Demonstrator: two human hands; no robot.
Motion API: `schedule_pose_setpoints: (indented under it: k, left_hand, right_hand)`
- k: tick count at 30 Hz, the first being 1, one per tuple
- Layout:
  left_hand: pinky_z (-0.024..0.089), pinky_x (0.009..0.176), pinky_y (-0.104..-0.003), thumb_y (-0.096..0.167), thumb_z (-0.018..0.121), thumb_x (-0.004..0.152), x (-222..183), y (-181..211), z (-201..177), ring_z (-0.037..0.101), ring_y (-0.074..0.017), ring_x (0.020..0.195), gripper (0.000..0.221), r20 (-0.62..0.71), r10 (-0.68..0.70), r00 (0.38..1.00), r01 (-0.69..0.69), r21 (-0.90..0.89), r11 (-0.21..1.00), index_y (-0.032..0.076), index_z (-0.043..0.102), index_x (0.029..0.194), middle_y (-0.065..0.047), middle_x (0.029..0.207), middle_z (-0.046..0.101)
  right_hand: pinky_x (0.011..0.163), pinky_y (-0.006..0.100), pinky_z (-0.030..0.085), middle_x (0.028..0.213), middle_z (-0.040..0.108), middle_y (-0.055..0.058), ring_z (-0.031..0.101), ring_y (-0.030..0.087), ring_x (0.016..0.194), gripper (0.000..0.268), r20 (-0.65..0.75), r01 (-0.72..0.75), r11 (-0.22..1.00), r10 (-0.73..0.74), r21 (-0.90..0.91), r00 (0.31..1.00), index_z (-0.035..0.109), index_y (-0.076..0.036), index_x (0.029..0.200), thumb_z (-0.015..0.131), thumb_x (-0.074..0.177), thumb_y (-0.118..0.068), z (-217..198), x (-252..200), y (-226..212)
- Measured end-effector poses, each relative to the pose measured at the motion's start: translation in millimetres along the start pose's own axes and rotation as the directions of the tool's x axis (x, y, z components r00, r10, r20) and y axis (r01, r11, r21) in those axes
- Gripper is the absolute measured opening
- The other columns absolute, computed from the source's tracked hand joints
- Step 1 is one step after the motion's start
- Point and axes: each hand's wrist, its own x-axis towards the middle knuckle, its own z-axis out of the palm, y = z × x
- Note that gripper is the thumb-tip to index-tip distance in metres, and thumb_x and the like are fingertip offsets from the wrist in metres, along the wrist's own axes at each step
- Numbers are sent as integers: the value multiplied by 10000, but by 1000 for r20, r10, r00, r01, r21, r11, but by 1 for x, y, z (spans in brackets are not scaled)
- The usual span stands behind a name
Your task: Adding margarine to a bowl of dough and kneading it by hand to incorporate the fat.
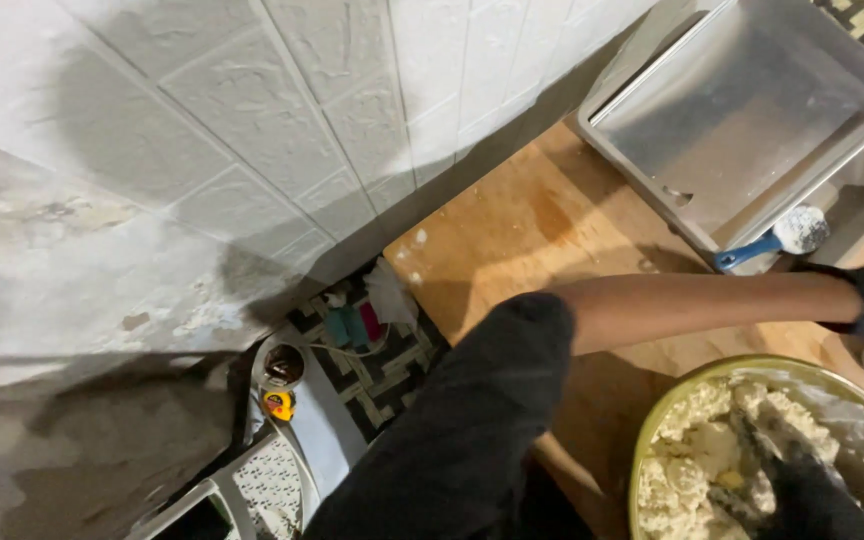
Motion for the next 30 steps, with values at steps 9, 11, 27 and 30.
schedule_pose_setpoints:
  k: [9, 11, 27, 30]
  left_hand:
    - [464, 580, -505, 794, 308, 711, -297, 84, -151, 616, -365, 674, 828, 116, -407, 906, 423, -223, 878, 67, 542, 1029, -130, 827, 621]
    - [463, 661, -486, 841, 336, 632, -318, 76, -131, 596, -338, 721, 901, 302, -513, 804, 591, -298, 750, 90, 549, 1081, -111, 855, 617]
    - [620, 799, -433, 333, 729, 980, -375, -94, -237, 738, -334, 1016, 323, -707, -536, 461, 397, -376, 837, 103, 684, 1202, -172, 1029, 746]
    - [615, 764, -412, 329, 709, 987, -376, -110, -260, 743, -311, 981, 256, -752, -513, 415, 424, -339, 840, 117, 707, 1130, -147, 976, 747]
  right_hand:
    - [969, 512, 580, 1313, 644, 251, 651, 425, 1199, 1049, -110, 58, 991, -44, 120, 993, 513, -123, 1495, 921, 559, -360, 252, 123, 216]
    - [1027, 524, 528, 1310, 637, 275, 599, 451, 1245, 983, -198, 181, 970, -147, 163, 969, 528, -40, 1466, 879, 594, -330, 224, 126, 188]
    - [1090, 539, 476, 1474, 588, 121, 513, 332, 1425, 878, -19, 493, 842, -509, -220, 860, 539, -177, 1452, 806, 680, -497, 187, 301, 131]
    - [1055, 549, 519, 1447, 626, 101, 537, 320, 1422, 805, 8, 520, 743, -571, -422, 821, 587, -204, 1421, 767, 700, -514, 195, 347, 96]
